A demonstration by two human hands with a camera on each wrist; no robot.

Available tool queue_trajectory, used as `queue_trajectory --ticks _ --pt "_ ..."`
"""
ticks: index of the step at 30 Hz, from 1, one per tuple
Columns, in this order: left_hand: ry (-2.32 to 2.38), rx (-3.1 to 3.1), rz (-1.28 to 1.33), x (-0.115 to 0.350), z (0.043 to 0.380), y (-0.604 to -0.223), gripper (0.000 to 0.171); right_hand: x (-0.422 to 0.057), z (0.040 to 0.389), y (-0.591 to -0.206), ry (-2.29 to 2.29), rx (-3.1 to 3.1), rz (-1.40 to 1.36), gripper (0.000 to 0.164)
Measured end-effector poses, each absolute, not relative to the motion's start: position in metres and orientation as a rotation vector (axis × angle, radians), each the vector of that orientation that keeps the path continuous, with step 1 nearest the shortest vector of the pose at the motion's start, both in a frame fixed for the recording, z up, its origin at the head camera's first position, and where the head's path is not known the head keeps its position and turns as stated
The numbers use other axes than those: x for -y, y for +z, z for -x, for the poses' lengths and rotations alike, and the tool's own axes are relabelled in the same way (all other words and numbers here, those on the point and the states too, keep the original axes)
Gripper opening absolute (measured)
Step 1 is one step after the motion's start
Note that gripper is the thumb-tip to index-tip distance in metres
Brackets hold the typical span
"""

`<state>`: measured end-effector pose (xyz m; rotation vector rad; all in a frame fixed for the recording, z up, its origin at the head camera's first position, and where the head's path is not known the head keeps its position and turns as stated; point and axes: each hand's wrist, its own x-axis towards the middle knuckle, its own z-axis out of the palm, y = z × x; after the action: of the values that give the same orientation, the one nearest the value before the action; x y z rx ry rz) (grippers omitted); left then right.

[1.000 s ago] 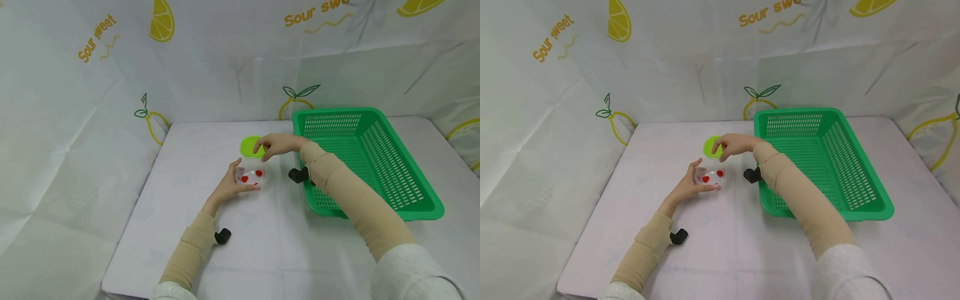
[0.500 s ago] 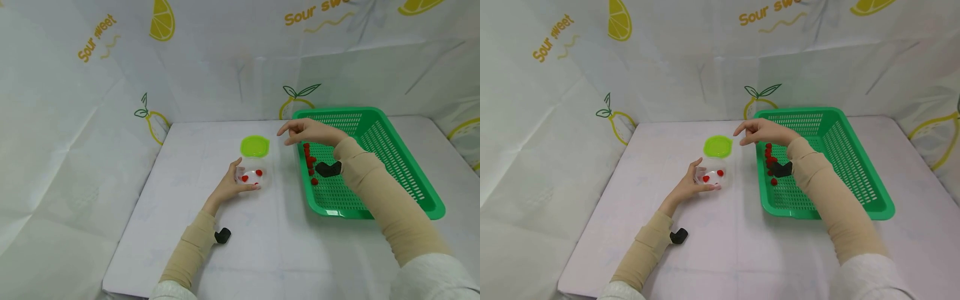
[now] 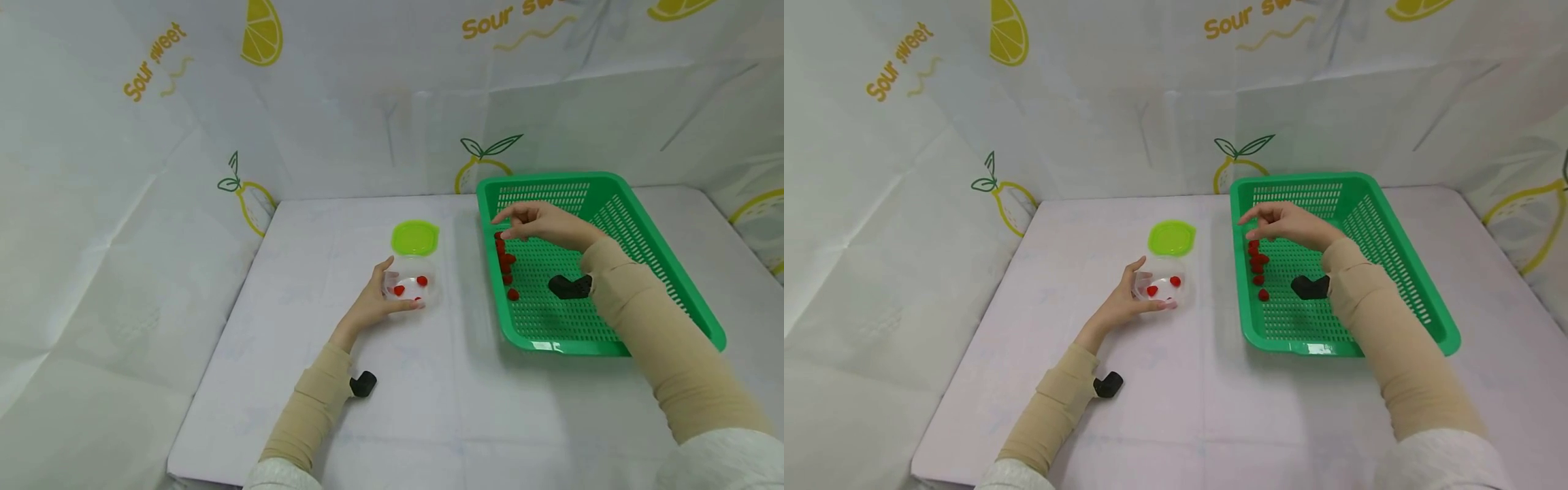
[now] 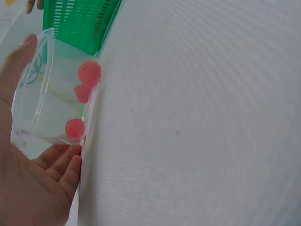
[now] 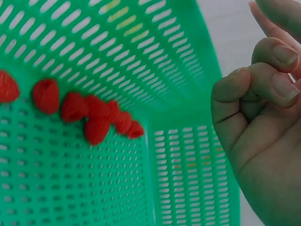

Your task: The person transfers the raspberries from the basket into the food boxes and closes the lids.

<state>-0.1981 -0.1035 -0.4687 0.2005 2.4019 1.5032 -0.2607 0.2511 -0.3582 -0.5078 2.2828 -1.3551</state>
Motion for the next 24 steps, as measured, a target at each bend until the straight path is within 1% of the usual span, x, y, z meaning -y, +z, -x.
queue_trajectory --ticks 2,6,12,19,24 --pt "1.505 -2.399 -0.198 0.103 0.198 -0.468 0.107 -0.259 0.260 -0.363 -1.368 -2.297 0.499 0.041" --pt "1.512 -2.397 -0.202 0.103 0.198 -0.467 0.107 -0.272 0.261 -0.374 -1.390 -2.303 0.459 0.043" --pt "1.521 -2.385 -0.206 0.103 0.198 -0.467 0.108 -0.281 0.264 -0.388 -1.304 -2.322 0.410 0.040" --pt "1.521 -2.388 -0.206 0.103 0.198 -0.467 0.107 -0.275 0.268 -0.396 -1.087 -2.359 0.449 0.041" --pt "1.517 -2.391 -0.186 0.103 0.197 -0.468 0.107 -0.273 0.270 -0.402 -1.002 -2.384 0.464 0.035"
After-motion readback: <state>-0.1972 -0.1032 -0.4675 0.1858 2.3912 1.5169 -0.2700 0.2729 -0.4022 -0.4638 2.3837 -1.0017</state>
